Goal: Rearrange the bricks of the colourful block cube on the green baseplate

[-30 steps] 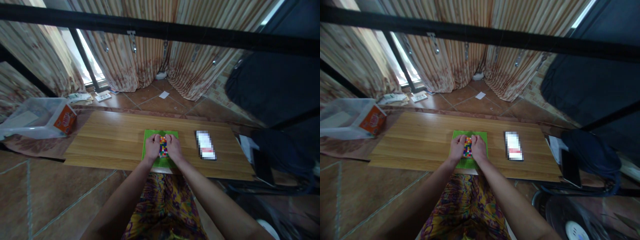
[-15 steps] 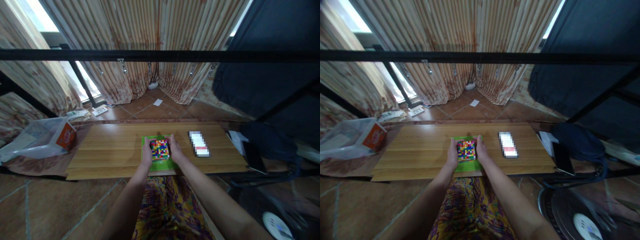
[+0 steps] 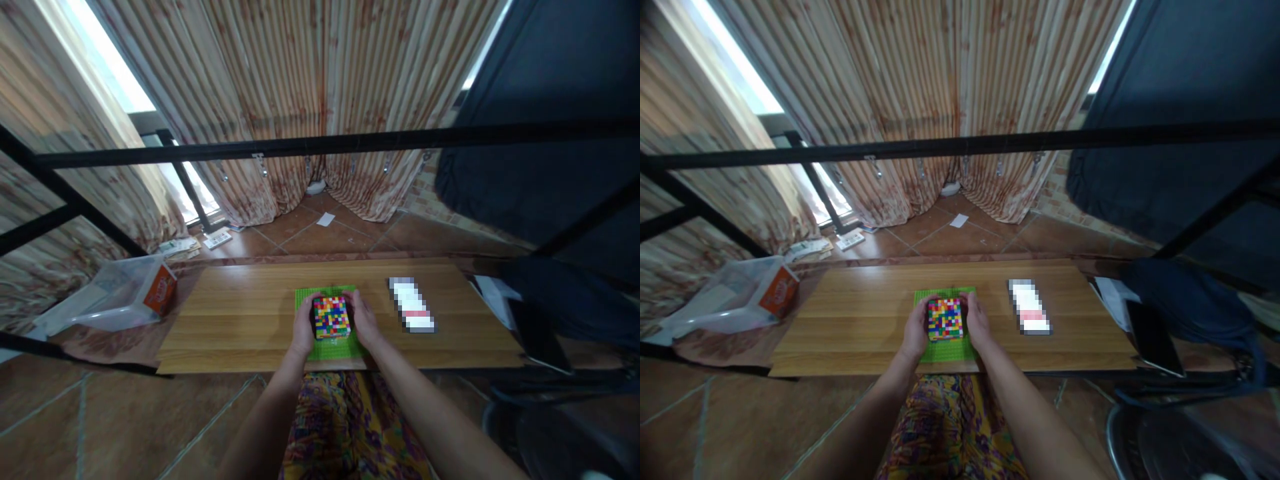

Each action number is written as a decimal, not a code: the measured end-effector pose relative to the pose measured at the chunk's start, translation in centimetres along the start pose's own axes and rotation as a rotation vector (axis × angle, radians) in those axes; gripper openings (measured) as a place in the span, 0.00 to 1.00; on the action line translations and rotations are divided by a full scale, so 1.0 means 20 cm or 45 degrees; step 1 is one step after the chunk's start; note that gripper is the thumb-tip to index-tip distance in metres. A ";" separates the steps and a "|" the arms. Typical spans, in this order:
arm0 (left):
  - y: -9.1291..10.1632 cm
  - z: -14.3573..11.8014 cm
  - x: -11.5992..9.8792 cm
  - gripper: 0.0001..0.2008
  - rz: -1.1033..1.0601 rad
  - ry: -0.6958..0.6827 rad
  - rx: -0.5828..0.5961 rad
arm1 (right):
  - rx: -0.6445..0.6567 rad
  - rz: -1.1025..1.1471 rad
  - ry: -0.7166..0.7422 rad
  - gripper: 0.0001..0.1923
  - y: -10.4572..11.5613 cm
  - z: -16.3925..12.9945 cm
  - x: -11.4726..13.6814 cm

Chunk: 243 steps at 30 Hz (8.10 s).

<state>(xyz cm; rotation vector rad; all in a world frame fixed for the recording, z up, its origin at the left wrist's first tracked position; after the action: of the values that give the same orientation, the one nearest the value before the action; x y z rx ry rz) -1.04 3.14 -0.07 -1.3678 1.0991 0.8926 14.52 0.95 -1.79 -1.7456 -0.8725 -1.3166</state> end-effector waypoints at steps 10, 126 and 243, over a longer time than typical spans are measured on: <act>0.00 -0.04 -0.04 0.19 0.081 -0.009 -0.008 | 0.018 -0.161 0.114 0.29 -0.01 -0.04 0.07; 0.02 -0.32 0.01 0.34 0.877 -0.525 0.129 | 0.102 -0.122 0.372 0.21 0.05 -0.15 0.08; 0.04 -0.33 0.05 0.29 0.786 -0.573 0.168 | 0.397 -1.437 1.135 0.19 -0.11 -0.41 0.20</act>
<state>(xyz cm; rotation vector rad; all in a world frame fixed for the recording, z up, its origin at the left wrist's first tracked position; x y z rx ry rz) -1.98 -3.39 -0.49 -0.6598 1.2076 1.4589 9.96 -4.94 3.86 -0.1818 -1.4219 -2.1999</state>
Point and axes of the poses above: each hand's wrist, its own z-axis towards the middle knuckle, its own y-axis out of the back of the hand, x = y × z, the point moved 4 cm from there along z, towards the middle knuckle, and after that the axes turned 2 degrees about -z, right-handed, at the moved point
